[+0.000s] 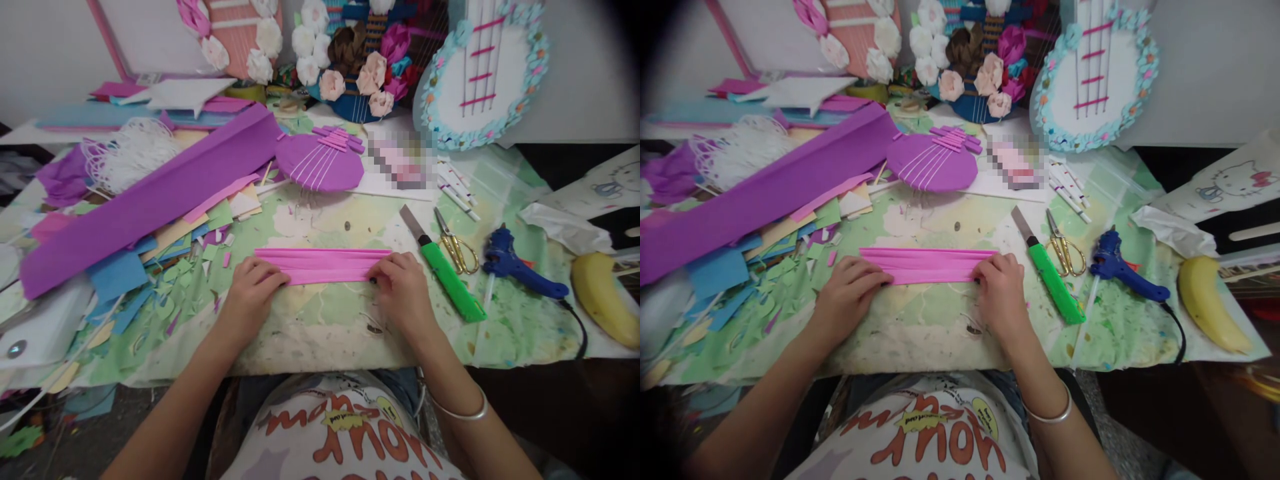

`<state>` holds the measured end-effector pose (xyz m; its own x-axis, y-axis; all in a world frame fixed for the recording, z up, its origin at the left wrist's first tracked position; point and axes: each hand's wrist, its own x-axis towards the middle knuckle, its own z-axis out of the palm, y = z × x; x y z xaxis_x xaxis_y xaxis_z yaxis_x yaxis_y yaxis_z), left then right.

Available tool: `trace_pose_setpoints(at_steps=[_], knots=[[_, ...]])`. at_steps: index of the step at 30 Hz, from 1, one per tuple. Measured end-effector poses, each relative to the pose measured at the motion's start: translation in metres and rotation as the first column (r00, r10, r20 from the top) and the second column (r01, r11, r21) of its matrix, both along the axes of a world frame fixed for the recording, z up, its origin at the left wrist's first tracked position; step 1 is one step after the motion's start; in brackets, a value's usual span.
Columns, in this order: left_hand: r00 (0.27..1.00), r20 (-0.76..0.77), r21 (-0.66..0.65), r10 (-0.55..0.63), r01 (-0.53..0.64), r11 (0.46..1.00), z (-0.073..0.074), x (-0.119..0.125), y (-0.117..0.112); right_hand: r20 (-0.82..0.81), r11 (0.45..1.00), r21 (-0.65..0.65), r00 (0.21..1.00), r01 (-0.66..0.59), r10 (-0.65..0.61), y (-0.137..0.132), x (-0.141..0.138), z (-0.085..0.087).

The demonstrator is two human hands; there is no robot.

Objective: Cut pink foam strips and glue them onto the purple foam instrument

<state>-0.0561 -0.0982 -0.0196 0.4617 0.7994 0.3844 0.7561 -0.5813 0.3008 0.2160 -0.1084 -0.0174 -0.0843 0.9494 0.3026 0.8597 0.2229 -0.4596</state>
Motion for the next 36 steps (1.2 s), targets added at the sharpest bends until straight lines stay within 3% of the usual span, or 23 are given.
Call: trace_pose_setpoints(at_steps=[4, 12, 20, 24, 30, 36], knots=[[0.995, -0.001, 0.015, -0.098, 0.098, 0.995, -0.004, -0.006, 0.002, -0.108, 0.995, 0.073, 0.991, -0.071, 0.079, -0.006, 0.001, -0.003], [0.970, -0.163, 0.033, -0.179, 0.187, 0.982, 0.006, -0.009, -0.001, -0.090, 0.967, 0.134, 0.969, -0.217, 0.230, -0.012, 0.014, -0.005], [0.929, -0.303, 0.071, -0.213, 0.245, 0.967, 0.014, -0.006, 0.001, 0.172, 0.952, 0.156, 0.956, -0.265, 0.238, -0.011, 0.024, -0.005], [0.911, -0.358, 0.086, -0.203, 0.249, 0.965, 0.012, -0.005, 0.000, 0.211, 0.952, 0.182, 0.956, -0.245, 0.206, -0.009, 0.021, -0.003], [0.934, -0.268, 0.075, -0.234, 0.263, 0.962, 0.004, -0.010, 0.004, 0.131, 0.971, 0.144, 0.976, -0.192, 0.173, -0.002, 0.019, -0.003], [0.943, -0.170, 0.036, -0.286, 0.296, 0.954, 0.006, -0.012, 0.012, 0.122, 0.981, 0.059, 0.976, -0.187, 0.179, 0.002, 0.017, 0.001]])
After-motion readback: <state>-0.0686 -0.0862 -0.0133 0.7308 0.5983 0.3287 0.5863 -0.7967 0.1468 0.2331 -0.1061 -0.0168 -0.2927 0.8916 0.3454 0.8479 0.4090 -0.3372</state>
